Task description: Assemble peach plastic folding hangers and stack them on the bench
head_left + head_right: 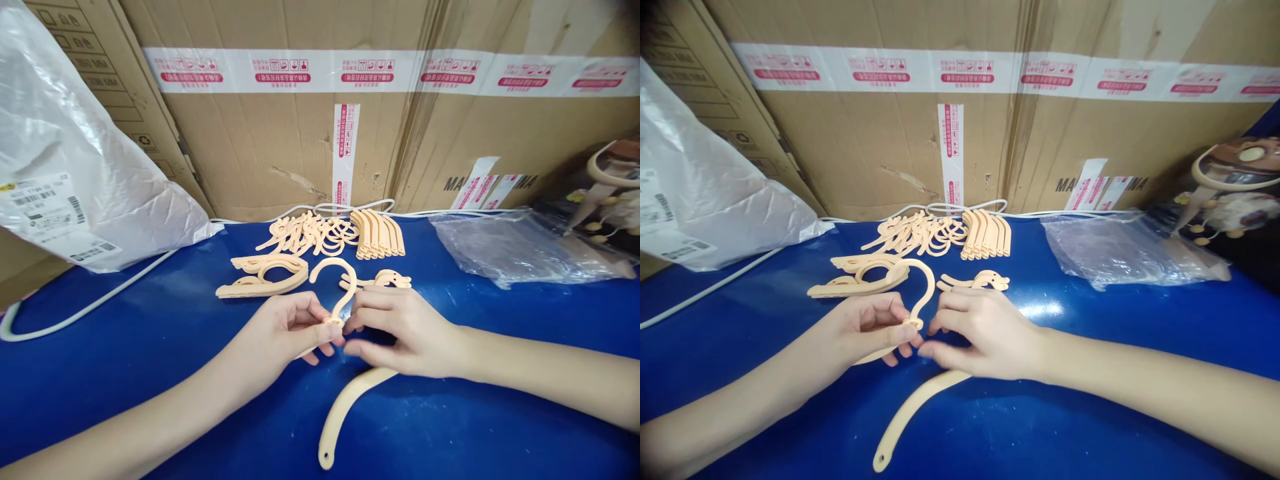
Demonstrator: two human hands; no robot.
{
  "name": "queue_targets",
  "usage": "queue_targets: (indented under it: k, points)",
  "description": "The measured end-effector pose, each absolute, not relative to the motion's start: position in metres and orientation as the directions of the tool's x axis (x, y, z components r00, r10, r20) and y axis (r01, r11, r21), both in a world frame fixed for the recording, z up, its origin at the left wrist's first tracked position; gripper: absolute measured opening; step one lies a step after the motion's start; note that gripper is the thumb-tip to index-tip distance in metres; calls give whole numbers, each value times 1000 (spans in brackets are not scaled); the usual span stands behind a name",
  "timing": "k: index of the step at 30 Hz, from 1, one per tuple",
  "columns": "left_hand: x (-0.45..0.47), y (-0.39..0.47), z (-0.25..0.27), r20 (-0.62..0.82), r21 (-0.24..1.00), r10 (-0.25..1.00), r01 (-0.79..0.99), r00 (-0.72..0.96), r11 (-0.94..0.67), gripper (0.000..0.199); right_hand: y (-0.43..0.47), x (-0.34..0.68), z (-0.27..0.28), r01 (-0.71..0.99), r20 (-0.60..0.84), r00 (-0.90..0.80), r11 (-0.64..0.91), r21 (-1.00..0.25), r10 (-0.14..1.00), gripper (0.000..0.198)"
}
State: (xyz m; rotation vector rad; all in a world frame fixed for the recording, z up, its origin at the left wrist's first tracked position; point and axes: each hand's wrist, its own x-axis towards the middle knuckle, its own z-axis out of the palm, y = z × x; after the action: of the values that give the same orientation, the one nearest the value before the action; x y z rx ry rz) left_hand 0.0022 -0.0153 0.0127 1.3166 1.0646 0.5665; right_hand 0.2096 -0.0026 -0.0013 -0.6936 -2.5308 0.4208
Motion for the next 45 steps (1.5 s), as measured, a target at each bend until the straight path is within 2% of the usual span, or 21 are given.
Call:
queue_targets:
  k: [5,9,14,17,19,20,24,30,34,37,45]
  points:
    - [1,-13,8,-296,955,838,145,459,258,26,-5,209,-3,360,376,-813,891,-275,445,39]
    - [1,-8,9,-299,954,841,120,451,275,24,-5,209,-4,249,379,-886,964,-96,267,32]
    - [1,-5,15,-368,929,821,125,437,349,23,-12,205,-5,108,447,-894,988,114,46,54]
    - [0,-4,13,-354,934,814,126,461,335,18,-16,205,-3,82,417,-909,976,201,-10,36]
    - [-1,-3,11,-332,941,805,113,491,319,17,-17,205,-2,124,370,-928,965,230,31,21]
    - [-1,-3,9,-317,945,800,101,509,310,17,-16,205,-1,155,350,-934,962,225,68,19]
    - [-2,-2,7,-272,958,790,79,550,275,17,-12,205,-2,258,296,-931,958,122,213,27]
    - [-1,-5,16,-320,948,799,163,509,275,22,-11,207,-6,351,265,-905,936,25,333,30]
    - [1,-6,20,-328,942,811,227,484,246,24,-8,211,-7,511,294,-789,842,-175,540,34]
    - [2,-7,22,-340,936,823,245,455,252,24,-6,212,-7,527,334,-732,804,-276,594,42]
    - [-1,-7,26,-421,907,762,246,492,343,30,-9,210,-6,556,436,-727,827,-80,530,41]
